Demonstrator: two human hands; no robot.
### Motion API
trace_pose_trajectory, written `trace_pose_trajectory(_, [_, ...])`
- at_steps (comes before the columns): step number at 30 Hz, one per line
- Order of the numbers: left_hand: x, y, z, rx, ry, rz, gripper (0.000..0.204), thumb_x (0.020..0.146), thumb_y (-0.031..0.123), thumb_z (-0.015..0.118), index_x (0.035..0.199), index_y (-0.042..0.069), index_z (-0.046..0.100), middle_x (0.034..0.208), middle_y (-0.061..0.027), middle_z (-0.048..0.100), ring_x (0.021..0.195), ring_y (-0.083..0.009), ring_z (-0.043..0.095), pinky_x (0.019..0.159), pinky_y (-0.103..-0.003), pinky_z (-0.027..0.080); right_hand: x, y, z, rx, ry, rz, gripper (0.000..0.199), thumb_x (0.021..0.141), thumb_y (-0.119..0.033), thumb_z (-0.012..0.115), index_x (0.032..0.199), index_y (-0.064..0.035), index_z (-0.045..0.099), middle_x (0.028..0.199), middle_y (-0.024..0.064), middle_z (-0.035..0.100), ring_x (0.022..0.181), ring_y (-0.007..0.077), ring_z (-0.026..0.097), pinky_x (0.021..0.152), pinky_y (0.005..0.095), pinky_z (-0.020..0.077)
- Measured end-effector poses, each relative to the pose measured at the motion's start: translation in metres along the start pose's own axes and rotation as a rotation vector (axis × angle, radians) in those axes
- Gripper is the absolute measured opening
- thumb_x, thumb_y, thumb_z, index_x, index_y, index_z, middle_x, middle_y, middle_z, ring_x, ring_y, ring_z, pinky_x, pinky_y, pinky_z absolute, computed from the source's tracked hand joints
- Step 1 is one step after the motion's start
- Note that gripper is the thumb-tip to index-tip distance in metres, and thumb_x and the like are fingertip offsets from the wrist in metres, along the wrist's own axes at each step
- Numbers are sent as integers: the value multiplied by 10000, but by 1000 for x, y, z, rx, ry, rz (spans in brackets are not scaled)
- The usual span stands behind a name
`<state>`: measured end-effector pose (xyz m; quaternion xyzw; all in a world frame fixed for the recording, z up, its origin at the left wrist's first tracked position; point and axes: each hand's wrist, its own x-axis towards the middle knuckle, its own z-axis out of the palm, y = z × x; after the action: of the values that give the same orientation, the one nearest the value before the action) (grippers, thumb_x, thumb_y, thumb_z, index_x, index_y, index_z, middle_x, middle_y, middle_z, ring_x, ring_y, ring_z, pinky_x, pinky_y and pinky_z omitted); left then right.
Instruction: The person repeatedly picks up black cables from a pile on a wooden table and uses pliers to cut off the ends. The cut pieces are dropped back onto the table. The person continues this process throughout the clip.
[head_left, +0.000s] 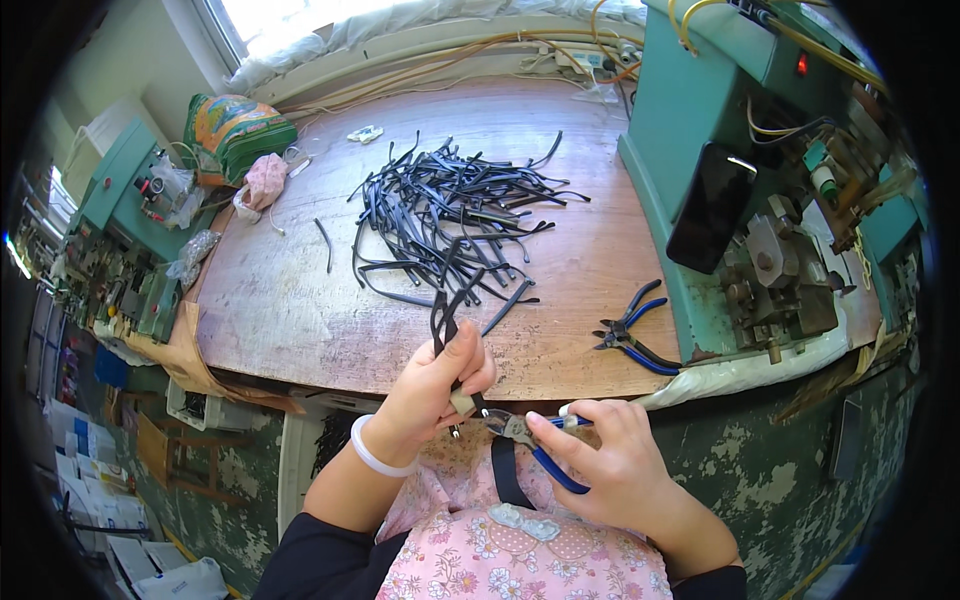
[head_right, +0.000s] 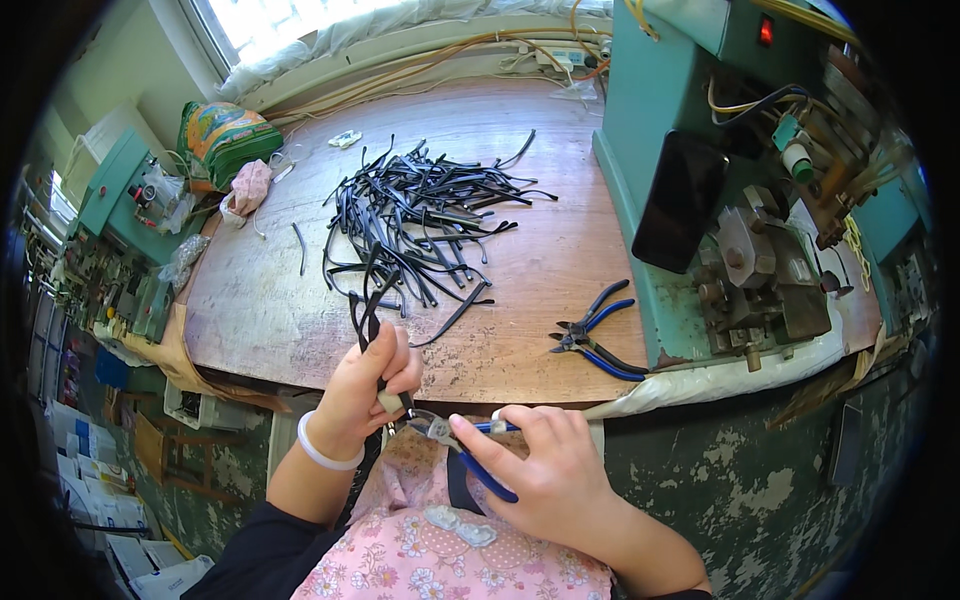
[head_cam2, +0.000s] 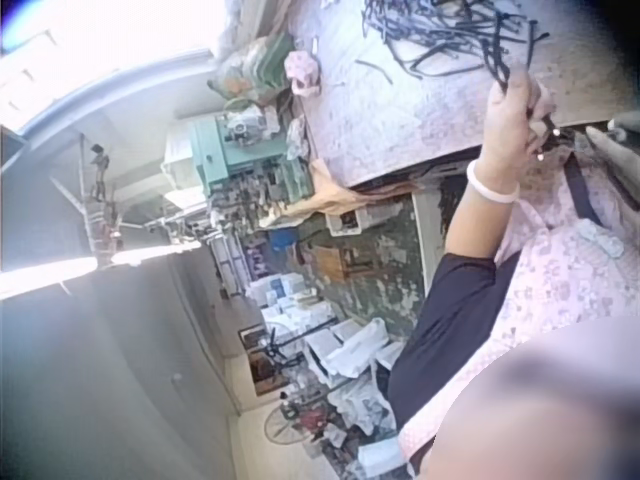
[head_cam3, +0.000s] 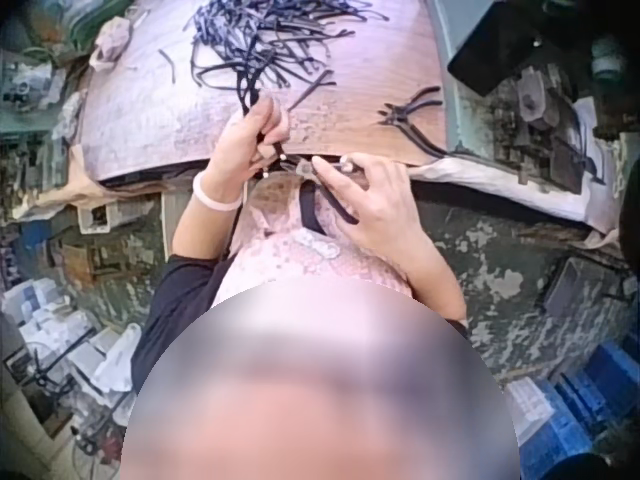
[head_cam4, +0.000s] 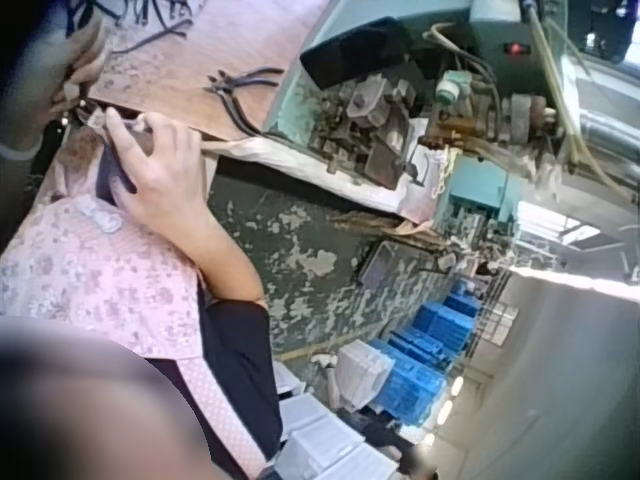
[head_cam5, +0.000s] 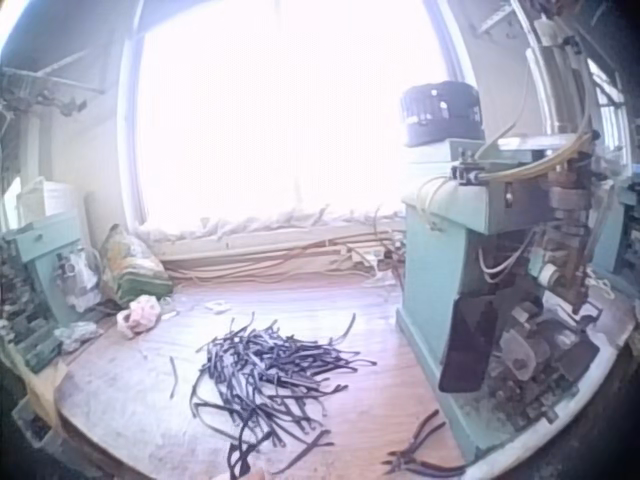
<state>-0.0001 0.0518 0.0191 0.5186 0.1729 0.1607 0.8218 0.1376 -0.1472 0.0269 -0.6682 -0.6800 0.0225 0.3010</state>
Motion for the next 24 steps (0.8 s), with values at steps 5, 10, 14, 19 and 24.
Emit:
trace_pose_trajectory(5, [-2,8,7,89,11,-63,496,1036,486,438,671,150,401,623,20,440,435,-25,302,361,-201,231,1,1,-1,-50,-22,-17,607,710,-220,765,1303,-227,636,1044,90,516,940,261,529,824,390,424])
trace_pose_trajectory(10, [-8,4,19,146,137,119,514,1039,478,436,661,132,400,614,19,440,472,-39,332,419,-211,256,-5,8,-1,35,-55,2,611,719,-203,765,1315,-213,629,1006,102,517,888,268,542,769,379,459])
trace_pose_trajectory(14, [-19,-15,38,94,370,472,448,1053,408,435,738,91,426,636,-17,462,544,-67,360,492,-231,283,-3,10,0,123,-10,37,619,724,-178,769,1325,-199,622,984,113,525,859,285,550,749,382,474])
trace_pose_trajectory(19, [-11,-33,46,258,491,824,422,1051,405,428,767,95,402,656,-39,456,531,-77,351,464,-227,288,3,-4,1,204,51,116,644,711,-167,779,1332,-194,614,981,112,526,839,284,556,745,383,483])
trace_pose_trajectory(24, [-12,-28,49,99,452,723,405,1054,372,446,761,95,402,669,-42,464,569,-78,358,516,-224,309,-3,1,9,105,41,112,648,715,-167,780,1339,-186,606,997,120,532,829,286,564,744,380,491])
